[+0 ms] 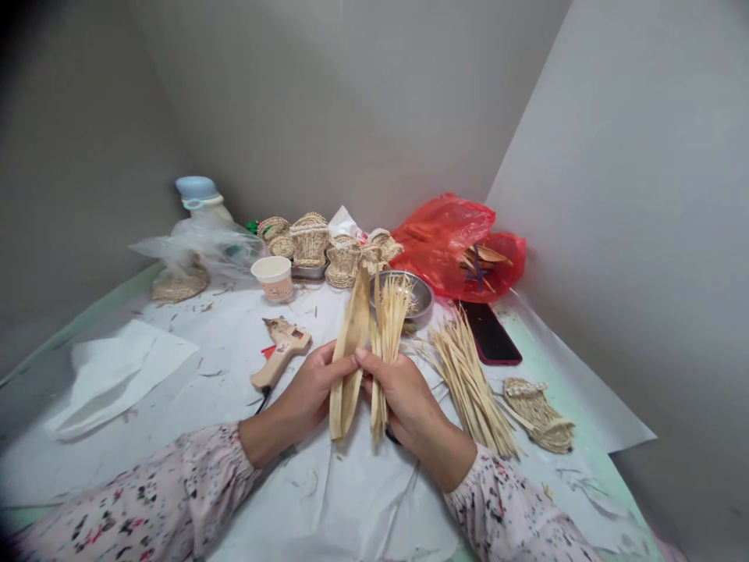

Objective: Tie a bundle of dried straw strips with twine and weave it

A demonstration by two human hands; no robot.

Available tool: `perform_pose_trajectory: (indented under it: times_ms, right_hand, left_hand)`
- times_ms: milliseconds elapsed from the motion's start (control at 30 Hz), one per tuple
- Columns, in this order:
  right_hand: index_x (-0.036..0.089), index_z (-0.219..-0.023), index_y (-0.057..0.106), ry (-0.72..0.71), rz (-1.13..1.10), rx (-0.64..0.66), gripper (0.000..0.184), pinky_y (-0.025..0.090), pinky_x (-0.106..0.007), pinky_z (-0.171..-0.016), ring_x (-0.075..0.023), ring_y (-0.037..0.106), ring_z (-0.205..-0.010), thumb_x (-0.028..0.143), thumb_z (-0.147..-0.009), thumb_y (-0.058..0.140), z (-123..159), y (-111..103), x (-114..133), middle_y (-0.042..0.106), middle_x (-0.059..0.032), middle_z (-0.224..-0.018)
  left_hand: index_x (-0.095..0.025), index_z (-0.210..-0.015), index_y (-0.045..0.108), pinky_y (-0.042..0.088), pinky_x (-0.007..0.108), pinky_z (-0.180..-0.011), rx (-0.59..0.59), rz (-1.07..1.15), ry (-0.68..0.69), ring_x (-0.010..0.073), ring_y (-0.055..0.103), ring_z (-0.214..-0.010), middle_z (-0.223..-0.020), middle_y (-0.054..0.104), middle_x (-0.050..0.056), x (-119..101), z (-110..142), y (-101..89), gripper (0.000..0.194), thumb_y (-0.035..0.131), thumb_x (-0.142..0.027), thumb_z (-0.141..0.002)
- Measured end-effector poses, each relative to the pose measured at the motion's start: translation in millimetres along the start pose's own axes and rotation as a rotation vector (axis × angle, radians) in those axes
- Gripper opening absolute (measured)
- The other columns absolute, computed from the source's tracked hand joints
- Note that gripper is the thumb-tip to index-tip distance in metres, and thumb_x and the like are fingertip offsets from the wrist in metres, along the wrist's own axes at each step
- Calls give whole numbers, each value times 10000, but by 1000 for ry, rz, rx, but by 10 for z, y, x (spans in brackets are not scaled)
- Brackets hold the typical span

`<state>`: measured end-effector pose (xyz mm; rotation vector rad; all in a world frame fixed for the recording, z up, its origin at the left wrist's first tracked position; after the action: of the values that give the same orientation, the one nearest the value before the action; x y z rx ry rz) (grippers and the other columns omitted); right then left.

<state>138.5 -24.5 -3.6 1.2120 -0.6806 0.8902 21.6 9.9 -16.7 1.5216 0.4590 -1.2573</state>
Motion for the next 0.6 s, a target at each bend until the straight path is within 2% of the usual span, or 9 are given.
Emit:
perform_pose_trajectory:
  times_ms: [267, 433, 600]
  right_hand:
    - [174, -571, 484, 40, 60, -59, 414, 253, -204, -394, -59, 303, -368, 466, -689, 753, -25, -33, -1, 386, 74, -397]
    - [175, -570, 477, -27, 102, 0, 398, 205, -206, -398, -57, 280, -386, 438, -745, 719, -9, -8, -4, 376, 70, -412]
    - [181, -539, 458, -44, 180, -4, 406, 163, -220, -393, -58, 265, -383, 413, -751, 715, -6, -7, 14, 375, 65, -403]
  left_hand:
    - [-116, -1029, 657, 532, 314, -638, 52, 56, -41, 195, 673, -609, -774, 725, 92, 2, 14, -2, 354, 679, -375, -788]
    - [-117, -990, 669, 523, 285, -613, 39, 24, -43, 185, 670, -610, -769, 726, 88, 27, -17, -22, 330, 678, -379, -789]
    - [-104, -913, 688, 511, 258, -577, 45, 9, -47, 167, 649, -558, -698, 714, 83, 42, -40, -28, 287, 673, -363, -791]
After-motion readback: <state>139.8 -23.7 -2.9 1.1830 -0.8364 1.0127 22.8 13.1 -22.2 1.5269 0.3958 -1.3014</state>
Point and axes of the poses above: each hand's wrist, its own z-axis away from the middle knuckle, its own y-axis out of the palm, x = y × z, the point moved 1 cm from there along -z, towards the middle knuckle
